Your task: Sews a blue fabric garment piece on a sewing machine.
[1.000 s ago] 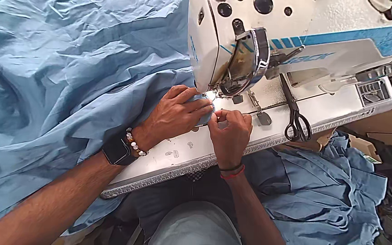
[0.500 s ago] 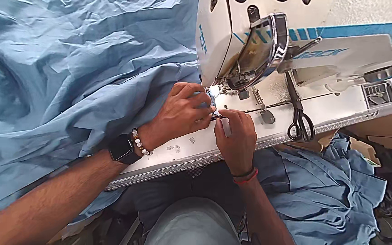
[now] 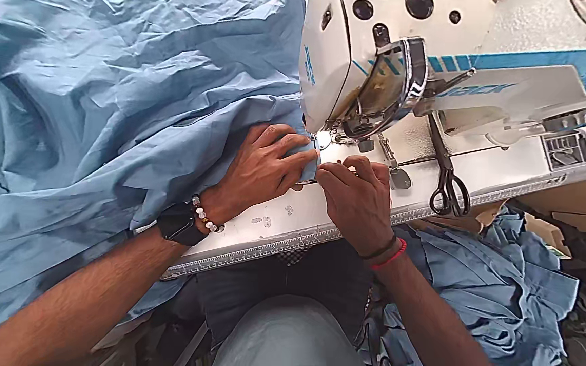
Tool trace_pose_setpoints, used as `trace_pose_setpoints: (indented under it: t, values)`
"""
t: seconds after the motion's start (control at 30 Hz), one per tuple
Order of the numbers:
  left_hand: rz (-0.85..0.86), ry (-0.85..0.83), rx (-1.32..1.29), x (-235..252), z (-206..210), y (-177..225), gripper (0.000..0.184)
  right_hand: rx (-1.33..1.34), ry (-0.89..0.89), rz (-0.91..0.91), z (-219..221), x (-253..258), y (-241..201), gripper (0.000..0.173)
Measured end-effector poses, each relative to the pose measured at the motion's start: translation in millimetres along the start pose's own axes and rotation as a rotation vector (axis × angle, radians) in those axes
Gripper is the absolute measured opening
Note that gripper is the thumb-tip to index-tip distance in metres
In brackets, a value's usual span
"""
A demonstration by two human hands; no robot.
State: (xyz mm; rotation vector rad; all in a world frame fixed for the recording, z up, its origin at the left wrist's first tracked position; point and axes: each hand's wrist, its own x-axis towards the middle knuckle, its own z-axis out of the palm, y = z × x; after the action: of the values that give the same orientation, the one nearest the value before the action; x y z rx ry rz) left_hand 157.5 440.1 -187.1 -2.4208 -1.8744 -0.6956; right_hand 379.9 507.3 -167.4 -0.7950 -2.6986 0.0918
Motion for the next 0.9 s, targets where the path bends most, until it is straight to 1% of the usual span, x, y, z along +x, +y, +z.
trace_pose_setpoints:
  t: [0.1, 0.23, 0.37, 0.43, 0.5, 0.53, 0.57, 0.6, 0.67, 0.7, 0.73, 0.8, 0.9]
  values:
    - [0.045, -0.003, -0.009, 2.3, 1.1, -9.0, 0.036, -0.041, -0.031, 0.028, -1.4, 2.3, -1.9, 0.021]
    - [0.082, 0.017, -0.009, 9.4, -1.9, -20.0, 0.033, -0.129, -0.068, 0.047, 0.0, 12.7, -4.1, 0.028]
    - [0.112, 0.058, 0.017, 20.6, -1.5, -33.2, 0.029, -0.193, -0.051, 0.081, 8.1, 27.4, -6.6, 0.033]
    - [0.108, 0.068, 0.022, 25.1, -2.5, -37.9, 0.029, -0.192, -0.071, 0.097, 11.0, 32.3, -7.5, 0.035]
    - [0.101, 0.079, 0.023, 29.9, -4.5, -43.8, 0.027, -0.119, -0.141, 0.112, 1.6, 36.3, -4.5, 0.035]
    - [0.102, 0.083, 0.024, 32.3, -5.3, -47.1, 0.026, -0.074, -0.184, 0.130, -9.6, 36.3, 2.7, 0.033]
    - [0.106, 0.087, 0.024, 34.4, -5.0, -50.3, 0.025, -0.046, -0.189, 0.164, -24.3, 33.5, 16.0, 0.028]
    - [0.112, 0.095, 0.025, 36.6, -4.2, -52.8, 0.023, -0.047, -0.153, 0.228, -42.8, 28.3, 34.9, 0.024]
    - [0.115, 0.108, 0.028, 38.4, -2.9, -55.5, 0.022, -0.138, -0.066, 0.439, -81.0, 12.2, 84.4, 0.033]
    - [0.111, 0.108, 0.029, 37.8, -3.0, -55.6, 0.022, -0.188, -0.013, 0.557, -90.9, 4.2, 110.7, 0.036]
    - [0.105, 0.108, 0.034, 37.7, -3.5, -55.7, 0.023, -0.237, 0.022, 0.654, -91.6, -3.0, 135.1, 0.036]
    - [0.088, 0.105, 0.051, 38.6, -3.7, -55.4, 0.023, -0.292, 0.031, 0.724, -76.4, -15.1, 163.0, 0.037]
    - [0.089, 0.088, 0.057, 38.5, -3.7, -52.8, 0.024, -0.320, 0.021, 0.739, -54.1, -19.1, 168.6, 0.035]
